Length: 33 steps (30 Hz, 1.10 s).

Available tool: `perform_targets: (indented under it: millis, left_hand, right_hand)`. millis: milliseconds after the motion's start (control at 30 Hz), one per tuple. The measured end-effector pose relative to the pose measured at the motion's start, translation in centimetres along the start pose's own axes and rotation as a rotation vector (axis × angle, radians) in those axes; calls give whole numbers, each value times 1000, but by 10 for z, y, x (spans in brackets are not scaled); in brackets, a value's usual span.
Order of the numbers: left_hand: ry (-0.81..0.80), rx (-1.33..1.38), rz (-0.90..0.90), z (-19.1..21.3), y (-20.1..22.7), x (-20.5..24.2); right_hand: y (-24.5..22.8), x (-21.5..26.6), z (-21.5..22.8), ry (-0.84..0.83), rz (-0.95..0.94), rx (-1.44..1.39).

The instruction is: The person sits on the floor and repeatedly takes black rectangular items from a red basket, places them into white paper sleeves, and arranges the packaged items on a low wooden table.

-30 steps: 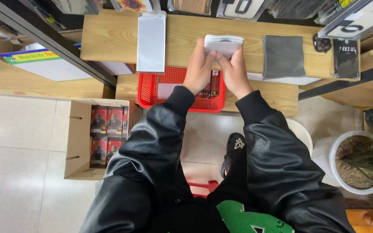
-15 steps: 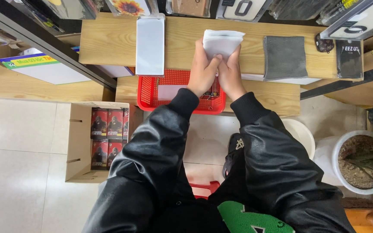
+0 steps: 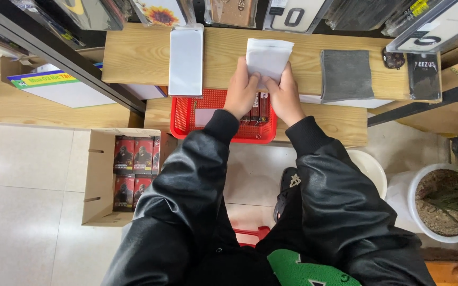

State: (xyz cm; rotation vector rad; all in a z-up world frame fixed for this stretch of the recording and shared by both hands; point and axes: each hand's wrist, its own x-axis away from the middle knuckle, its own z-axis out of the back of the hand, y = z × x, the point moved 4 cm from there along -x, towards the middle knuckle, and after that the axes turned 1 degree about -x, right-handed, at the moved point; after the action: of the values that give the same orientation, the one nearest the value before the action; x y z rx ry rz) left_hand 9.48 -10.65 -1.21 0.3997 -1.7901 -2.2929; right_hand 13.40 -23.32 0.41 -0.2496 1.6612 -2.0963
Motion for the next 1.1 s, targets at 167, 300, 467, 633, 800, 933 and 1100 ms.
perform_targets:
  millis: [167,300,467,633,800,933,1100]
  left_hand:
    - [-56,1,116,7,-19,-6]
    - [35,2,307,8,-33,-7]
    - [130,-34,318,9,-38,-8]
    - [172,-134,281,15,-24,-12]
    - [82,-49,229,12,-12,-9]
    - [56,94,229,9,-23,-14]
    - [62,75,296,6,-23,-7]
  right_hand:
    - [19,-3,10,-104,-200,-21]
    - [12,8,4,-53,-564,-316]
    - [40,-11,7,97,-500,-246]
    - [34,-17,14,201,-295,142]
    - [32,-16,16,209,-237,344]
    - [27,-15,19,157,-139,410]
    - [40,-17,19,158,-152,462]
